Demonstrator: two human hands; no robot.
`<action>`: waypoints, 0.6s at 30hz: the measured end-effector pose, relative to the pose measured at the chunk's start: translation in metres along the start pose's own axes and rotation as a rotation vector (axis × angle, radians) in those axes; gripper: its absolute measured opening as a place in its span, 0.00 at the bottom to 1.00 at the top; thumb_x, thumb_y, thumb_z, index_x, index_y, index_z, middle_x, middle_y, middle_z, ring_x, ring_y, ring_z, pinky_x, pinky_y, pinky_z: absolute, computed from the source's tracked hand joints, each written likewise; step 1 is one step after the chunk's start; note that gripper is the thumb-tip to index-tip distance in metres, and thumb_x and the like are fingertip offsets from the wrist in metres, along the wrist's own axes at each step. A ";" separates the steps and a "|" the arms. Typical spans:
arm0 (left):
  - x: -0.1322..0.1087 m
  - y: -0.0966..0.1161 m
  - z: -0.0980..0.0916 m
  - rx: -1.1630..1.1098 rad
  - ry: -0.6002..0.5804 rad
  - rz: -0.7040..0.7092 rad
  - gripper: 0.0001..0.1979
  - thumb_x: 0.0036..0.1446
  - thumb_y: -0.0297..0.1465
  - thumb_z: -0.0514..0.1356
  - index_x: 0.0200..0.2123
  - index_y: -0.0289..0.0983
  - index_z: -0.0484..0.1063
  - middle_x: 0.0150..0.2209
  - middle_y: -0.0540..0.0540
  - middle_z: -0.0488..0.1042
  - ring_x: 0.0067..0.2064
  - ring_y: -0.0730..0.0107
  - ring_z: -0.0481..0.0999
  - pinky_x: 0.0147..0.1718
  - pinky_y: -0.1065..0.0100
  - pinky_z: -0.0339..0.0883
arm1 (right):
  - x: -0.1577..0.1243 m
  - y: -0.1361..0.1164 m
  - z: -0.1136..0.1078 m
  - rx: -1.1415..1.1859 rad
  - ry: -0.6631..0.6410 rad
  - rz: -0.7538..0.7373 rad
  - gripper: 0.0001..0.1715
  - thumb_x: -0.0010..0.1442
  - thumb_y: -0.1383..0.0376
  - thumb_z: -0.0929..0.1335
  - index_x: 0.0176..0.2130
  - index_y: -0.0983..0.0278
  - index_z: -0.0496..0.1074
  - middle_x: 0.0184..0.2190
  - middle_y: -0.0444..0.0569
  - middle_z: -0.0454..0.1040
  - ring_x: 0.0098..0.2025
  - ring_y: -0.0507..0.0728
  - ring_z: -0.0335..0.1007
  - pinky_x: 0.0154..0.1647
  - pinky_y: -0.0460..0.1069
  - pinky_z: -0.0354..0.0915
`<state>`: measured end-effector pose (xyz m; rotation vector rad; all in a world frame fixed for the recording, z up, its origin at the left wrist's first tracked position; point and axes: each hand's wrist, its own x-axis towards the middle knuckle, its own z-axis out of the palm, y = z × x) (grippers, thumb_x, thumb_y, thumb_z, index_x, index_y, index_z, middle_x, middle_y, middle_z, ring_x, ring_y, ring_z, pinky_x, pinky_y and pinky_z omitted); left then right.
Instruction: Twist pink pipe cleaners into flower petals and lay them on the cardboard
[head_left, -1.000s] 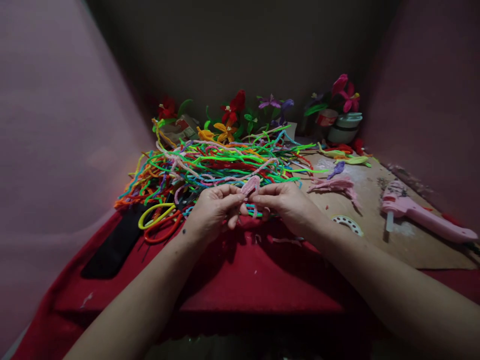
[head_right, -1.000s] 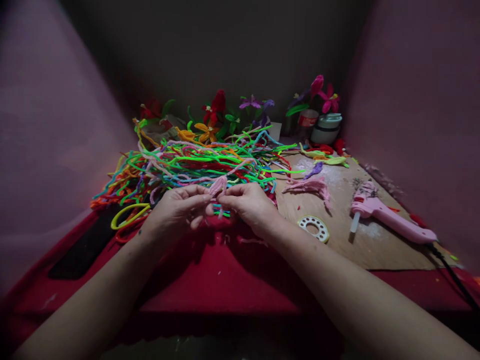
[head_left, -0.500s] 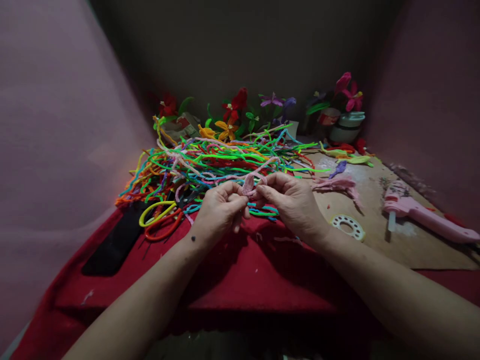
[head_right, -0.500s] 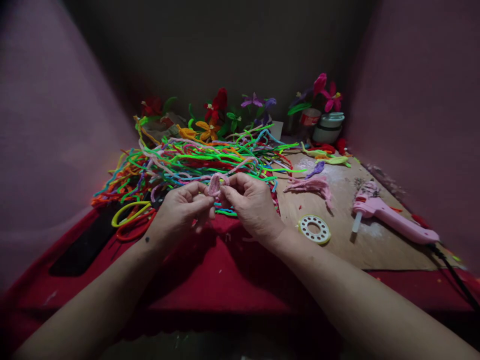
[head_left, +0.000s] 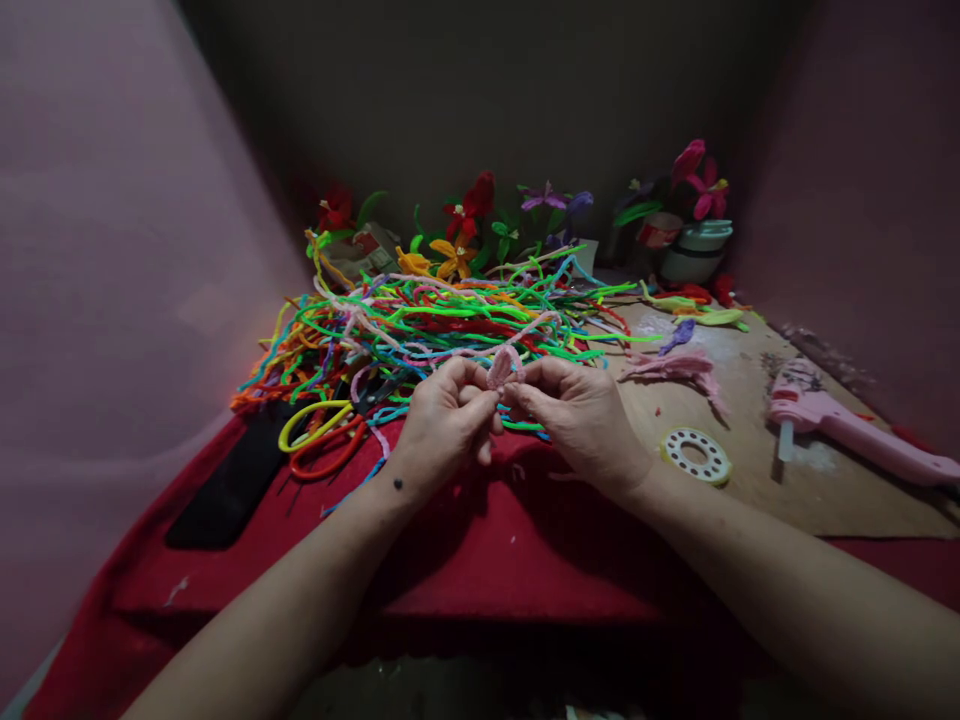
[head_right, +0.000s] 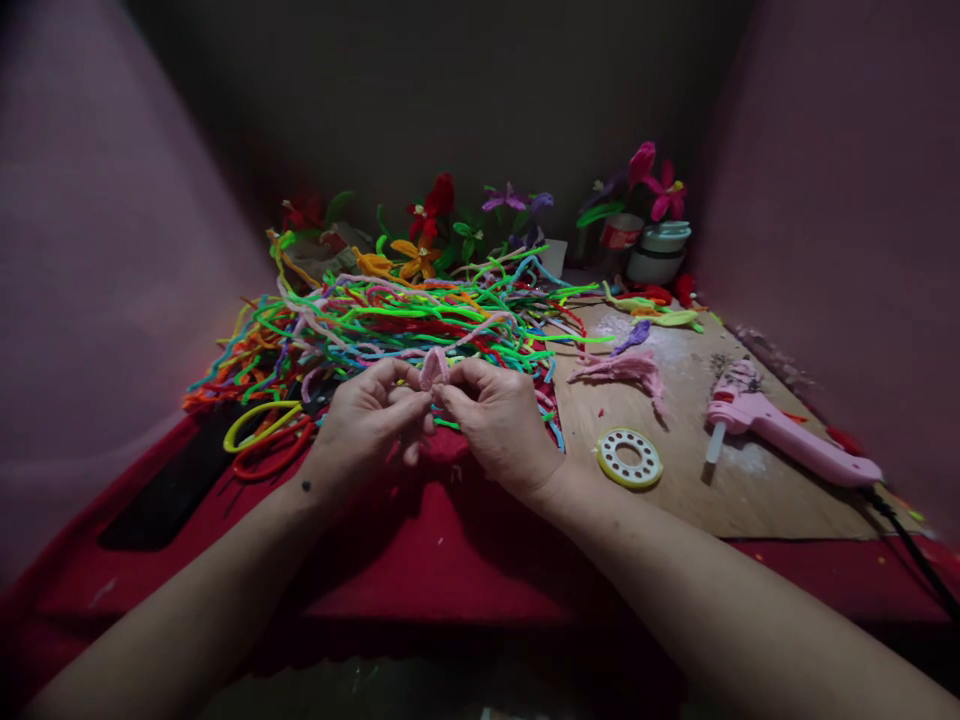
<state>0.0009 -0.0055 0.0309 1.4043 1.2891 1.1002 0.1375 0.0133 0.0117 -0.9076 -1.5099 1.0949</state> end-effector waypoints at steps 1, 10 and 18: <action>0.000 0.000 0.000 -0.014 -0.010 0.012 0.06 0.52 0.29 0.57 0.30 0.37 0.59 0.16 0.56 0.69 0.11 0.78 0.64 0.08 0.79 0.50 | 0.001 0.000 0.000 0.029 -0.003 0.026 0.06 0.52 0.65 0.67 0.27 0.67 0.72 0.25 0.45 0.73 0.27 0.50 0.66 0.31 0.46 0.63; 0.003 -0.007 -0.002 -0.111 -0.167 0.032 0.06 0.56 0.31 0.54 0.36 0.34 0.62 0.17 0.52 0.70 0.15 0.74 0.68 0.14 0.74 0.63 | 0.010 -0.002 -0.008 0.137 -0.089 0.205 0.14 0.48 0.60 0.71 0.21 0.69 0.71 0.20 0.45 0.70 0.22 0.48 0.61 0.26 0.45 0.58; 0.005 -0.006 -0.002 -0.176 -0.187 0.009 0.06 0.54 0.31 0.55 0.34 0.34 0.63 0.23 0.51 0.72 0.17 0.74 0.71 0.13 0.74 0.63 | 0.014 0.000 -0.010 0.416 -0.144 0.161 0.13 0.52 0.58 0.68 0.27 0.67 0.72 0.24 0.45 0.70 0.24 0.49 0.65 0.29 0.47 0.63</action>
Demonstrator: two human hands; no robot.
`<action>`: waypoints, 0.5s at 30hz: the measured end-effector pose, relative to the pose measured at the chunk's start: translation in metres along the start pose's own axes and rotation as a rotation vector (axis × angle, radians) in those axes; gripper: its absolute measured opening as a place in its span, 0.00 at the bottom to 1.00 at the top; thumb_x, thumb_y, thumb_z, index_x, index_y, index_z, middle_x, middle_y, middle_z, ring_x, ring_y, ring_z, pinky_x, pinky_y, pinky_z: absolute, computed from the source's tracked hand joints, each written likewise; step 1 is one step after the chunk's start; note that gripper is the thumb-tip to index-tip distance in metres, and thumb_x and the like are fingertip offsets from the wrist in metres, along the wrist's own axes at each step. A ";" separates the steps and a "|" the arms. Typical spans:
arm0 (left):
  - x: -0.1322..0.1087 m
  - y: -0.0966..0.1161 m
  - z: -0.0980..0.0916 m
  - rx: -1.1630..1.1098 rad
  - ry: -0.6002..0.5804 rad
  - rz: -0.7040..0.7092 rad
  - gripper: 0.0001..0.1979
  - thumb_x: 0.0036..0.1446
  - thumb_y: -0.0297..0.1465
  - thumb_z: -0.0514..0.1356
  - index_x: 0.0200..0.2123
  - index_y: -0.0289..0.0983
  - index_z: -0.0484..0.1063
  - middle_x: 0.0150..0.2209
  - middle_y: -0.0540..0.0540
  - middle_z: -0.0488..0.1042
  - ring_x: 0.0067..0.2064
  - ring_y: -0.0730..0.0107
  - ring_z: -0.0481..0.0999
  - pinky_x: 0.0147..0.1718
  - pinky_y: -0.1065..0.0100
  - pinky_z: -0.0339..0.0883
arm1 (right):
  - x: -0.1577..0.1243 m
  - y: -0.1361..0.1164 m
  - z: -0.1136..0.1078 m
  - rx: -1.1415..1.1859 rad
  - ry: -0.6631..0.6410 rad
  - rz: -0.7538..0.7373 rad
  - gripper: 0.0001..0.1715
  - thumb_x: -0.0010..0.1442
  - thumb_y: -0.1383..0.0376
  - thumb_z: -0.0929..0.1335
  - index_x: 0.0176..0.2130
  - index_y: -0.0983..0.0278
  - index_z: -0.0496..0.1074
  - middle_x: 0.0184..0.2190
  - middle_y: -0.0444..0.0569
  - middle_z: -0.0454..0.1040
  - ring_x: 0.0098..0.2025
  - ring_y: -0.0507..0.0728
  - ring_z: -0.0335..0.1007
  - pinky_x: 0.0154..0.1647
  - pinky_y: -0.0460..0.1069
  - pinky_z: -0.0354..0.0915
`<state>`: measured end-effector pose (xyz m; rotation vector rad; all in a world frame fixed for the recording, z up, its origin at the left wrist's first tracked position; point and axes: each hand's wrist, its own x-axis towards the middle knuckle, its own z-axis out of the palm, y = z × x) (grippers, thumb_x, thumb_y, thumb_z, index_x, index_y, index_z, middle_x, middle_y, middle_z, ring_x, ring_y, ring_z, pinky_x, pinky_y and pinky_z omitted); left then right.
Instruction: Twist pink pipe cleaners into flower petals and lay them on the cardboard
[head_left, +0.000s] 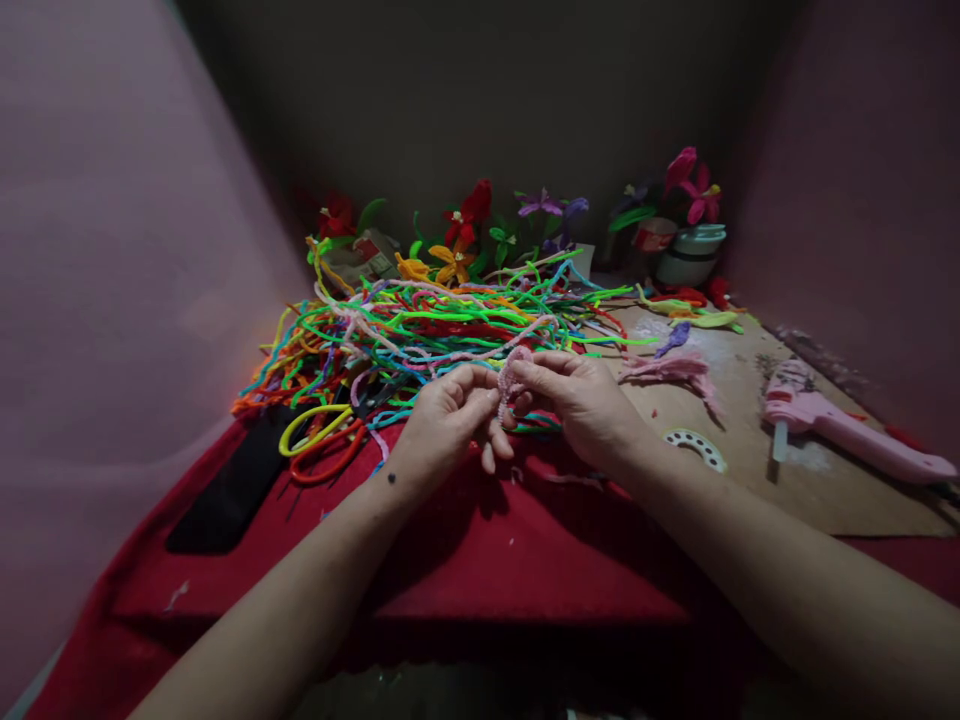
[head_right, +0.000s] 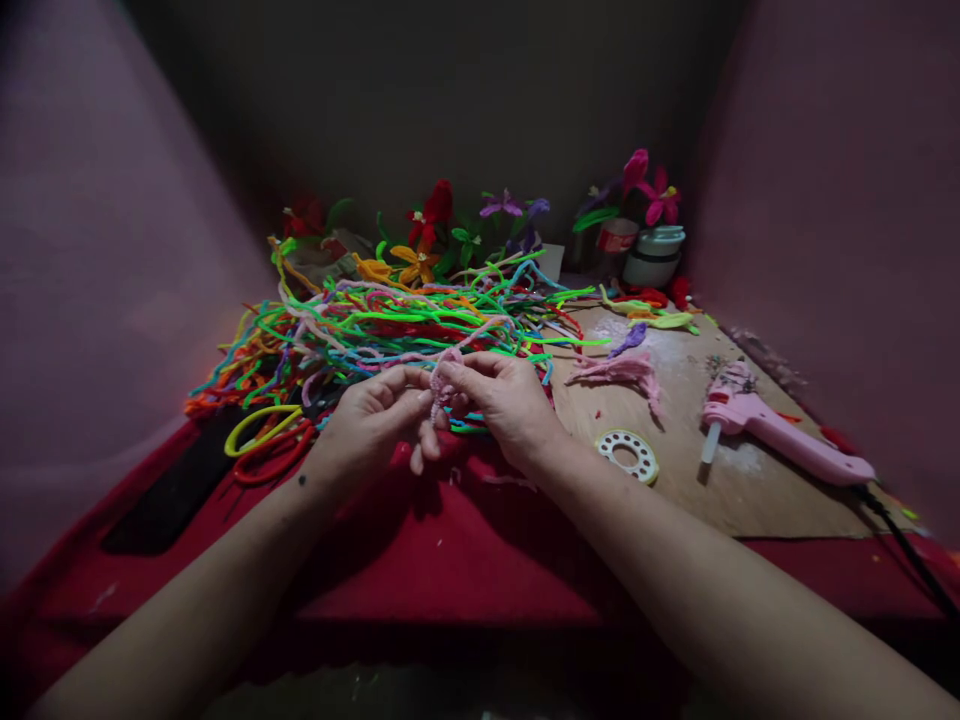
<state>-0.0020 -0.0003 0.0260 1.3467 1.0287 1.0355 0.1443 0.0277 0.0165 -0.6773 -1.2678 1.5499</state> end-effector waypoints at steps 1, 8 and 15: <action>0.000 0.001 0.000 0.009 -0.009 -0.023 0.06 0.54 0.31 0.56 0.33 0.34 0.63 0.22 0.51 0.71 0.16 0.75 0.70 0.13 0.75 0.63 | 0.000 0.001 0.000 -0.008 0.017 0.000 0.12 0.52 0.59 0.69 0.26 0.67 0.72 0.24 0.45 0.70 0.23 0.49 0.65 0.29 0.47 0.62; 0.000 0.000 -0.003 0.135 -0.057 -0.130 0.06 0.54 0.32 0.55 0.29 0.36 0.61 0.15 0.51 0.71 0.13 0.74 0.67 0.12 0.76 0.58 | 0.003 0.008 -0.001 0.087 0.144 0.050 0.11 0.45 0.62 0.72 0.23 0.68 0.70 0.20 0.44 0.71 0.22 0.49 0.65 0.28 0.47 0.64; -0.001 0.002 -0.003 0.295 -0.067 -0.147 0.06 0.52 0.33 0.55 0.27 0.36 0.63 0.14 0.53 0.69 0.13 0.76 0.66 0.13 0.77 0.55 | 0.000 0.007 0.001 0.127 0.218 0.077 0.10 0.43 0.63 0.73 0.22 0.68 0.71 0.19 0.44 0.70 0.21 0.49 0.65 0.27 0.47 0.64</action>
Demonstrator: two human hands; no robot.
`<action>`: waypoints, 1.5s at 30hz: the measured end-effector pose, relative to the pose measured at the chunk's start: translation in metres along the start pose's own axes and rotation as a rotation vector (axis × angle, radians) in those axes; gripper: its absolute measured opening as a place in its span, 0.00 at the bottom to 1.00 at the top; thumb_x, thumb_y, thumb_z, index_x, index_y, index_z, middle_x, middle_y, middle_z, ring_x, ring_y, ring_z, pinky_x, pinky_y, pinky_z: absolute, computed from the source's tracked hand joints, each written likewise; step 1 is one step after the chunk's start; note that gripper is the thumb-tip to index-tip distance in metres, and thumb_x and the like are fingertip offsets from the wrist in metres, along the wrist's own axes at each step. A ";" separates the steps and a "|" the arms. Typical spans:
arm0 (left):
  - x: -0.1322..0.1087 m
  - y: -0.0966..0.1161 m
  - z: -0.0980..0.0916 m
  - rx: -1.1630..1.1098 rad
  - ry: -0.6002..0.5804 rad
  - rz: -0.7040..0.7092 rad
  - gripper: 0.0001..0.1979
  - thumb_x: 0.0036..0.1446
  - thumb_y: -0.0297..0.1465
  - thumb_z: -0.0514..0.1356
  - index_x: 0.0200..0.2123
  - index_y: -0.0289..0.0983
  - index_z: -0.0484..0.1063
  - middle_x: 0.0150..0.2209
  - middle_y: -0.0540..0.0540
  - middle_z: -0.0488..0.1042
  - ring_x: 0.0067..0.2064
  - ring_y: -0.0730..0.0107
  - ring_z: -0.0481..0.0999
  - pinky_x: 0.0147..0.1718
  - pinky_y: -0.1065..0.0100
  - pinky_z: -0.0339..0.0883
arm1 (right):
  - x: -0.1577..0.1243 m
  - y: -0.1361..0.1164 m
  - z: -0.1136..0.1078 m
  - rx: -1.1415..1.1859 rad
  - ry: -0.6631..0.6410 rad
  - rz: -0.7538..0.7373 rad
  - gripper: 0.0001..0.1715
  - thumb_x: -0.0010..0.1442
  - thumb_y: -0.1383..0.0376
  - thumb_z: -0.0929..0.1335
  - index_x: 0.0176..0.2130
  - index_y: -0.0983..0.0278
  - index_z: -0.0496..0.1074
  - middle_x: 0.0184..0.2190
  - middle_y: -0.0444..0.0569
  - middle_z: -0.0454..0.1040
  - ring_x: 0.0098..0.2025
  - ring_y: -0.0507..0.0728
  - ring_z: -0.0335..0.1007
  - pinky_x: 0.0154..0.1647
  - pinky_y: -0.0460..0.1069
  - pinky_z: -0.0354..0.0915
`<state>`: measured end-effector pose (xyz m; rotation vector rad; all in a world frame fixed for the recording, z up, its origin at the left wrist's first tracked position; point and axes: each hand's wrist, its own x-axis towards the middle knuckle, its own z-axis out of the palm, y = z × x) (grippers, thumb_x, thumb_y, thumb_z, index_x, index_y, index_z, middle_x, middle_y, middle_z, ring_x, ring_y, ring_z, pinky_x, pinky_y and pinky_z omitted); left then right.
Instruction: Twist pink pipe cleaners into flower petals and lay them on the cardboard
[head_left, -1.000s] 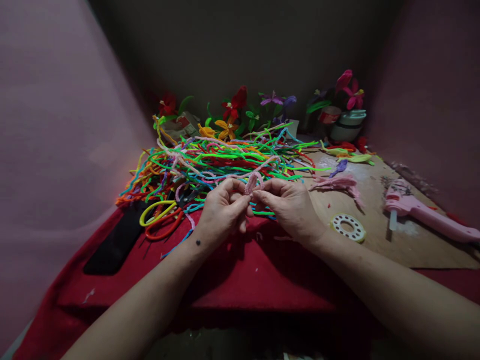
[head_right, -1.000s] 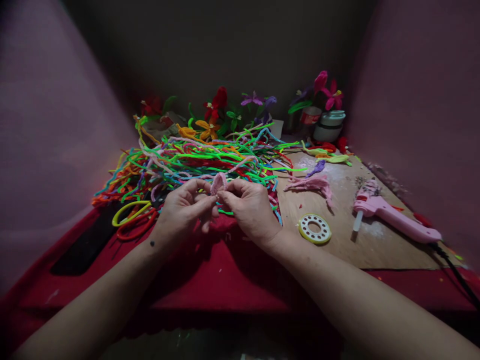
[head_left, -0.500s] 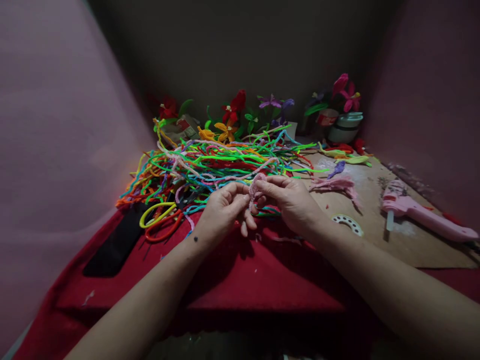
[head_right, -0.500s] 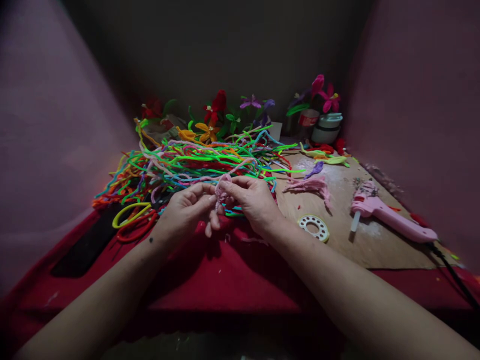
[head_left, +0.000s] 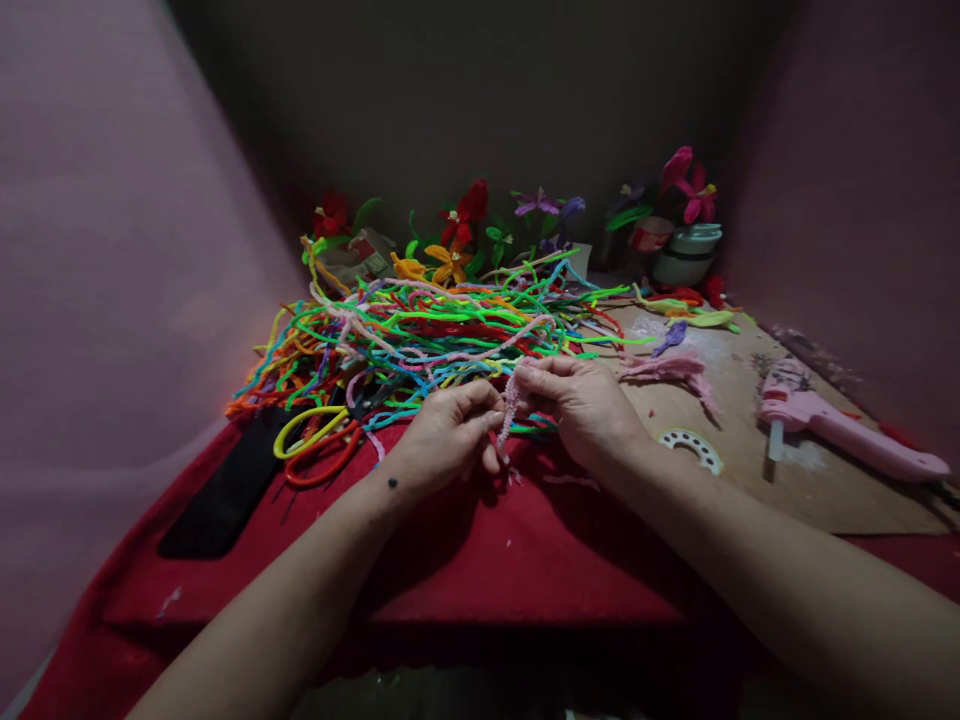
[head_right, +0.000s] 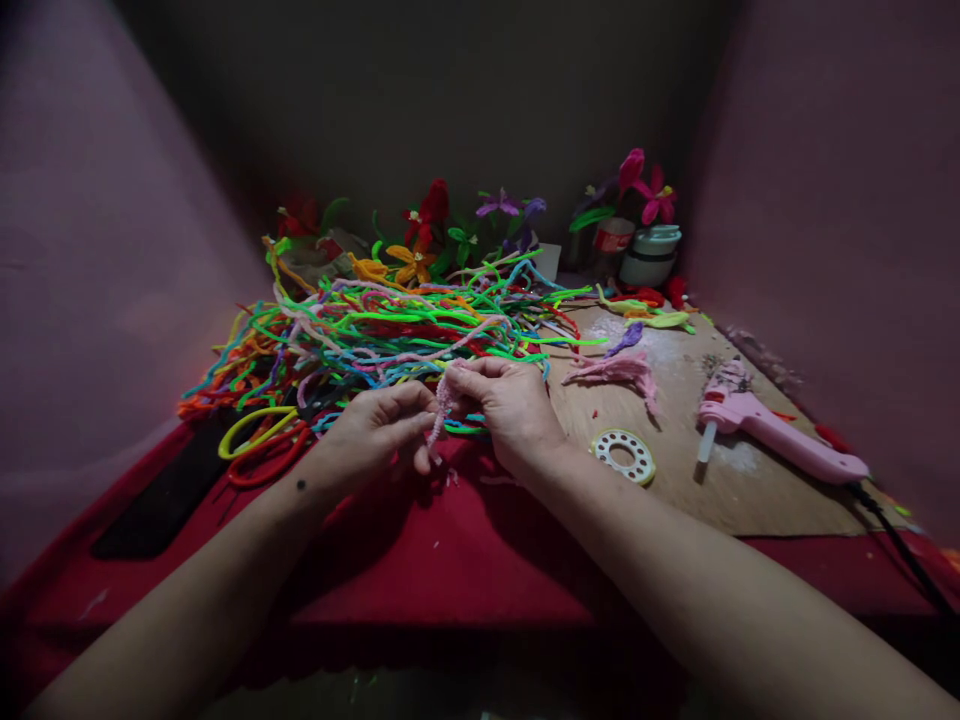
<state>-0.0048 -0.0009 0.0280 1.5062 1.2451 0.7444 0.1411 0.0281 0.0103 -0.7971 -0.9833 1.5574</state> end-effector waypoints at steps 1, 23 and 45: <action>0.000 0.000 -0.001 0.015 -0.003 0.013 0.07 0.52 0.33 0.55 0.26 0.36 0.63 0.15 0.53 0.68 0.14 0.77 0.66 0.15 0.77 0.56 | 0.000 0.000 0.000 0.004 0.007 0.001 0.10 0.43 0.63 0.73 0.22 0.68 0.71 0.19 0.44 0.70 0.21 0.49 0.64 0.26 0.47 0.63; -0.001 0.002 -0.005 -0.087 0.024 0.010 0.06 0.44 0.31 0.61 0.24 0.32 0.73 0.19 0.52 0.68 0.22 0.77 0.64 0.24 0.73 0.57 | -0.001 0.005 0.005 0.077 -0.028 0.058 0.12 0.40 0.63 0.74 0.21 0.67 0.69 0.17 0.41 0.68 0.20 0.48 0.60 0.24 0.45 0.58; 0.003 0.009 -0.015 -0.169 0.060 0.255 0.09 0.50 0.32 0.58 0.23 0.33 0.73 0.22 0.50 0.70 0.24 0.77 0.65 0.24 0.75 0.59 | -0.019 -0.009 0.007 -0.432 -0.318 0.191 0.16 0.50 0.56 0.69 0.22 0.67 0.74 0.12 0.42 0.61 0.15 0.47 0.49 0.16 0.45 0.45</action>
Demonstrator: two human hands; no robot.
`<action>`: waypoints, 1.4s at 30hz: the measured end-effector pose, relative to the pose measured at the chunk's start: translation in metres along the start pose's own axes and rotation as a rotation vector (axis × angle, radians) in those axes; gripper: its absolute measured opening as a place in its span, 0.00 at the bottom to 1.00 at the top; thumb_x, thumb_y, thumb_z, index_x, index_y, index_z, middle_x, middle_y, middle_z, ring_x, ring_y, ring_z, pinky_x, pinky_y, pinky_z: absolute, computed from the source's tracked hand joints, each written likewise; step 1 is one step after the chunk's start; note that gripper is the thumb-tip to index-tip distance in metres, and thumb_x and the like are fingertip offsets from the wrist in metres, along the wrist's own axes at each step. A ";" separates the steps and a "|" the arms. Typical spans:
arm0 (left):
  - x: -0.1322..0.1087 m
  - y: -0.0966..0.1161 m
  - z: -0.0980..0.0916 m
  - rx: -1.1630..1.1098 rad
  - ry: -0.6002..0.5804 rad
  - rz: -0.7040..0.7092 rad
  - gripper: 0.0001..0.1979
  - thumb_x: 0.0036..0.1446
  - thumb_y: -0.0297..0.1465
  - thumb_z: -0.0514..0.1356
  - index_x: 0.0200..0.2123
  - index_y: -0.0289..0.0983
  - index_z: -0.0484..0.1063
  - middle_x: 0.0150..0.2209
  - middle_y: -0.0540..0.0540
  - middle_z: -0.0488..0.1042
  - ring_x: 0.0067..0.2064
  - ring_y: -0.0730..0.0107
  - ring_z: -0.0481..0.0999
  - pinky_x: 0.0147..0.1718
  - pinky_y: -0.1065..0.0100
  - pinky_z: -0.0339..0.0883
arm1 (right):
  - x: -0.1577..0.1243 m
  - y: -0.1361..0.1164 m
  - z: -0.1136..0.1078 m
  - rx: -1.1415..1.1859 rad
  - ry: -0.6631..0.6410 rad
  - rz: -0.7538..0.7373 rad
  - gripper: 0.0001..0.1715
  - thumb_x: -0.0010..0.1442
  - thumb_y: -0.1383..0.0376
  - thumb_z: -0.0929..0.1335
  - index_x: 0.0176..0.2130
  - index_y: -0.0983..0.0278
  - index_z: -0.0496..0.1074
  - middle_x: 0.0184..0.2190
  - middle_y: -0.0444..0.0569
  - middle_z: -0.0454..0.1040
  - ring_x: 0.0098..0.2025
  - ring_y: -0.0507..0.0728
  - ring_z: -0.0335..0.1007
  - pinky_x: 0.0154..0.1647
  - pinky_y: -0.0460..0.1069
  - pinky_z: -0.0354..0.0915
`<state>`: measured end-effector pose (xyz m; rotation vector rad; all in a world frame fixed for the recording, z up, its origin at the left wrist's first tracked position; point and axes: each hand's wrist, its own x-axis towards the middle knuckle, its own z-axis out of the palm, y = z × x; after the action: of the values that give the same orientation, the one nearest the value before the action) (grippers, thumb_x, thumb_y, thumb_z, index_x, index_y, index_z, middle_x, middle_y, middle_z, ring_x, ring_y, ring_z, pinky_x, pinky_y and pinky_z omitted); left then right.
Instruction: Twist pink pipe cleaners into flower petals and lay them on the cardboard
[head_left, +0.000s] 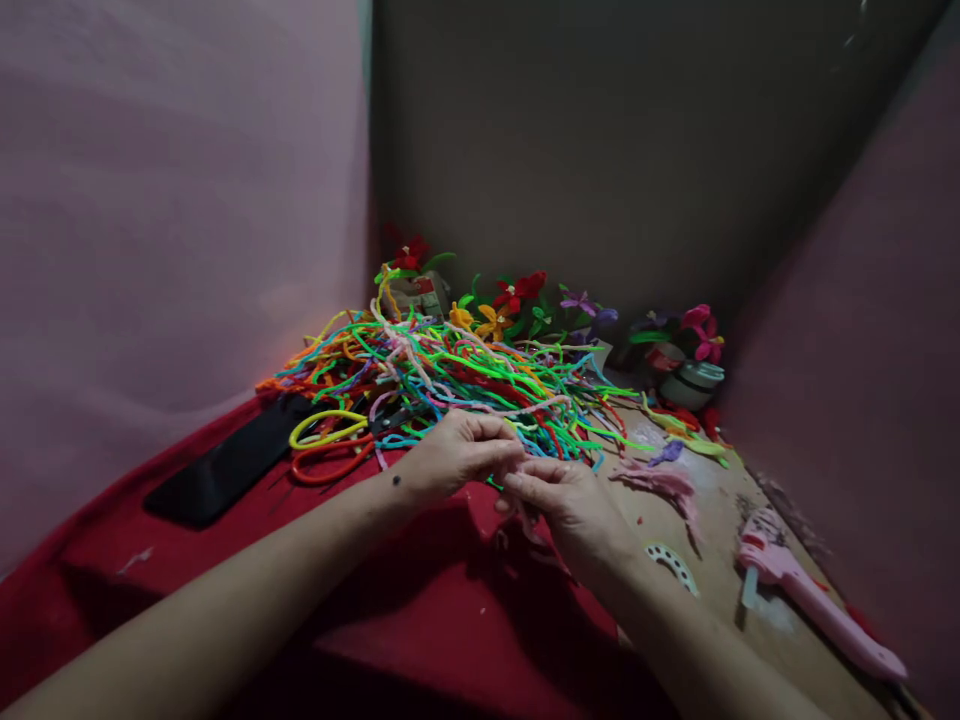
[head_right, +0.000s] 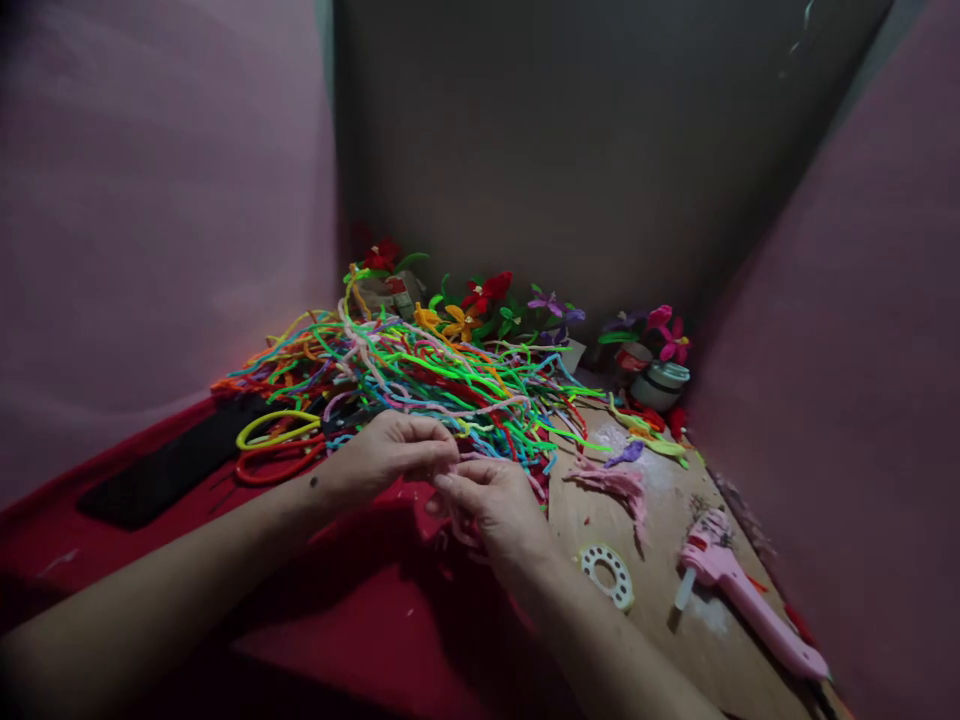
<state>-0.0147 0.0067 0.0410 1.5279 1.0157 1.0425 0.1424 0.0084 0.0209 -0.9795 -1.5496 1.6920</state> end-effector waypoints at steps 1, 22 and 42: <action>0.001 0.001 0.000 0.053 -0.002 0.015 0.09 0.50 0.31 0.57 0.22 0.34 0.72 0.22 0.50 0.70 0.24 0.77 0.66 0.24 0.75 0.60 | 0.000 0.000 -0.001 0.003 0.000 0.002 0.15 0.49 0.57 0.69 0.22 0.66 0.74 0.13 0.42 0.62 0.15 0.47 0.49 0.16 0.45 0.45; 0.030 0.017 0.001 0.419 -0.166 -0.052 0.09 0.46 0.31 0.59 0.19 0.33 0.69 0.16 0.55 0.60 0.20 0.80 0.55 0.19 0.75 0.48 | -0.004 -0.008 -0.024 0.010 0.045 0.053 0.14 0.49 0.61 0.68 0.20 0.68 0.71 0.12 0.41 0.61 0.14 0.46 0.50 0.17 0.45 0.46; 0.030 -0.002 0.009 0.315 -0.207 -0.108 0.09 0.51 0.32 0.56 0.27 0.32 0.70 0.22 0.52 0.67 0.26 0.77 0.64 0.25 0.76 0.56 | 0.005 0.013 -0.032 0.280 0.039 0.270 0.12 0.39 0.64 0.75 0.20 0.70 0.72 0.16 0.47 0.71 0.14 0.46 0.56 0.18 0.44 0.49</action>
<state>0.0019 0.0334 0.0419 1.7707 1.1395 0.6541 0.1675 0.0275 0.0068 -1.1012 -1.1529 1.9973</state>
